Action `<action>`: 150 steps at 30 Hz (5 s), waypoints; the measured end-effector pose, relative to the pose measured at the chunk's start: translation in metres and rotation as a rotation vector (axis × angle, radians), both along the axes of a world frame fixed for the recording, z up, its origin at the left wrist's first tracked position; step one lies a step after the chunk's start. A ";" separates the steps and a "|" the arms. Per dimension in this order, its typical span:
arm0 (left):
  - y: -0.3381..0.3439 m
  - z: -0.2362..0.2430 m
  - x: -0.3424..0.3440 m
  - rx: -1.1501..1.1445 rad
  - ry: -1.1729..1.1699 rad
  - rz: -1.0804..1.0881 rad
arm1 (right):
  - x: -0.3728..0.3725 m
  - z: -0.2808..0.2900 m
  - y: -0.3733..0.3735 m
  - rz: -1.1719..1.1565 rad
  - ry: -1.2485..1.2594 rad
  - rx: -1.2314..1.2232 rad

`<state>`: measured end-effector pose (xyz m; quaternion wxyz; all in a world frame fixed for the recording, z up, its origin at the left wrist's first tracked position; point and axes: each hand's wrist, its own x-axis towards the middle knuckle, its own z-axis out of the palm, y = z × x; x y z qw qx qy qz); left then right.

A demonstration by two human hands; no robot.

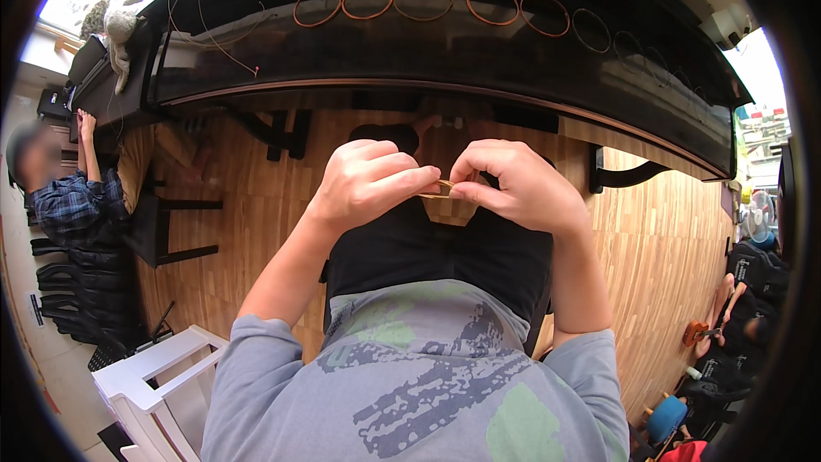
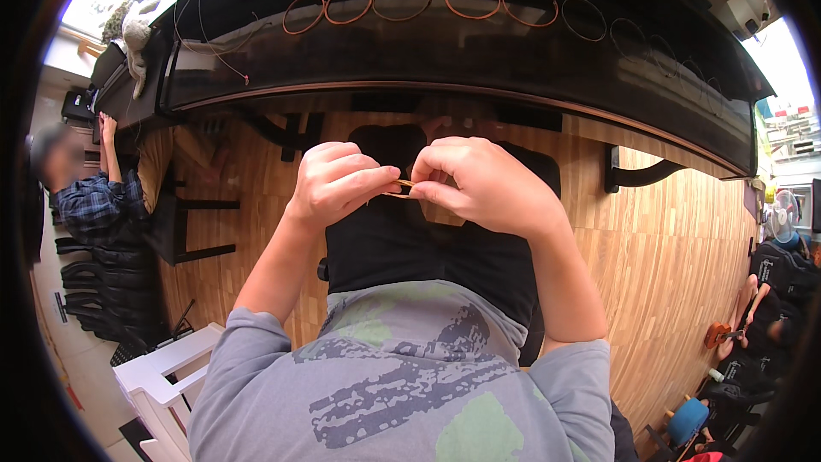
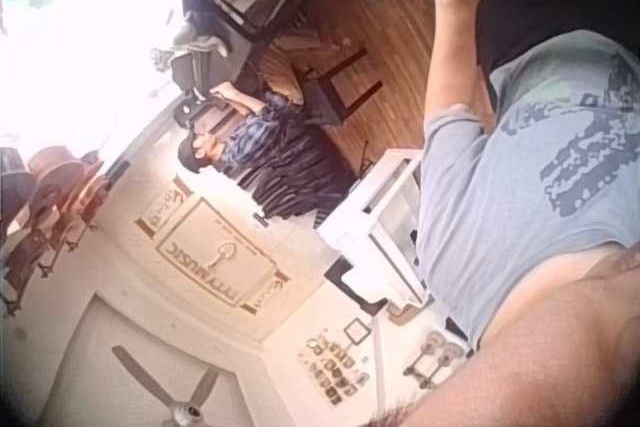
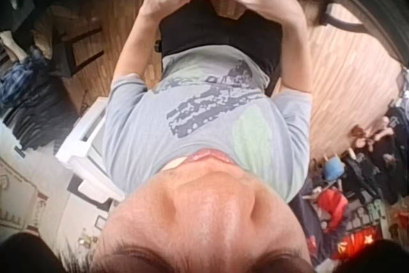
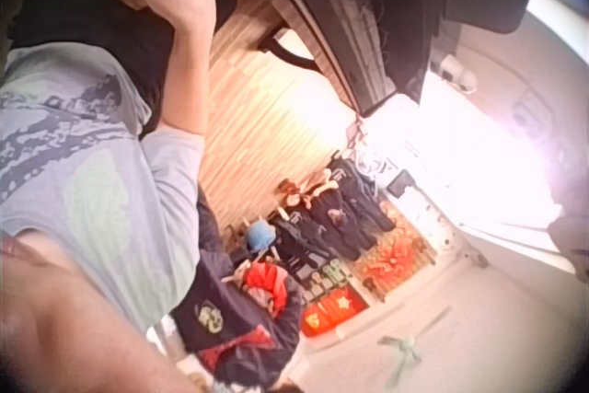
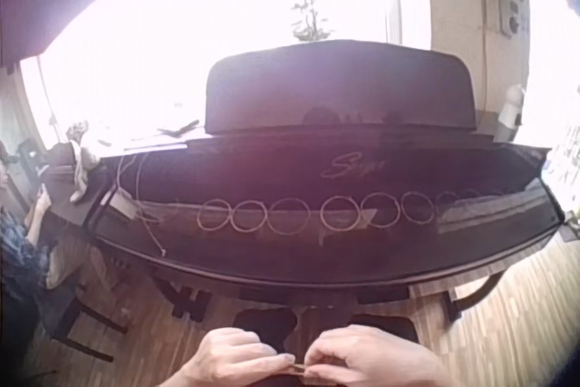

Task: The person repeatedly bends and twists a thin copper wire into circular loops, placing each finished loop on the piano lid. The person handles the wire by hand, forming and adjusting the loops one at a time.

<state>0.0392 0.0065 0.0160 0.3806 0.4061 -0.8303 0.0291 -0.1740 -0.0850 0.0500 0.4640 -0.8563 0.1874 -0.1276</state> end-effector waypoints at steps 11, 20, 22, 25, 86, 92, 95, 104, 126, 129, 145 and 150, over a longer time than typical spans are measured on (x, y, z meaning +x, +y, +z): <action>-0.001 -0.003 -0.019 0.273 0.364 0.170 | 0.008 -0.009 0.008 -0.304 -0.110 -0.182; -0.002 -0.005 -0.044 0.945 1.468 0.008 | 0.031 -0.044 0.019 -0.711 -0.155 -1.005; -0.002 -0.004 -0.048 0.938 1.434 0.042 | 0.033 -0.045 0.016 -0.744 -0.164 -1.030; -0.002 -0.008 -0.040 0.901 1.348 0.003 | 0.031 -0.045 0.012 -0.749 -0.208 -0.792; 0.003 -0.037 -0.041 0.947 1.606 -0.431 | 0.025 -0.048 0.016 -0.859 -0.220 -0.501; 0.007 -0.024 -0.048 0.928 1.384 -0.075 | 0.026 -0.050 0.016 -0.869 -0.211 -0.720; 0.005 -0.016 -0.046 0.953 1.229 0.168 | 0.023 -0.049 0.015 -0.860 -0.238 -0.747; 0.013 -0.014 -0.020 0.907 1.149 0.031 | 0.014 -0.041 0.010 -0.867 -0.256 -0.673; 0.014 -0.041 -0.016 1.073 1.333 -0.275 | 0.017 -0.029 0.018 -0.748 -0.444 0.240; 0.013 -0.040 -0.018 1.102 1.358 -0.344 | 0.022 -0.031 0.022 -0.720 -0.490 0.308; 0.011 -0.003 -0.022 0.741 1.294 -0.008 | 0.019 -0.022 0.029 -0.778 -0.482 0.188; 0.014 0.003 -0.029 0.851 1.219 0.000 | 0.019 -0.015 0.048 -0.682 -0.497 0.425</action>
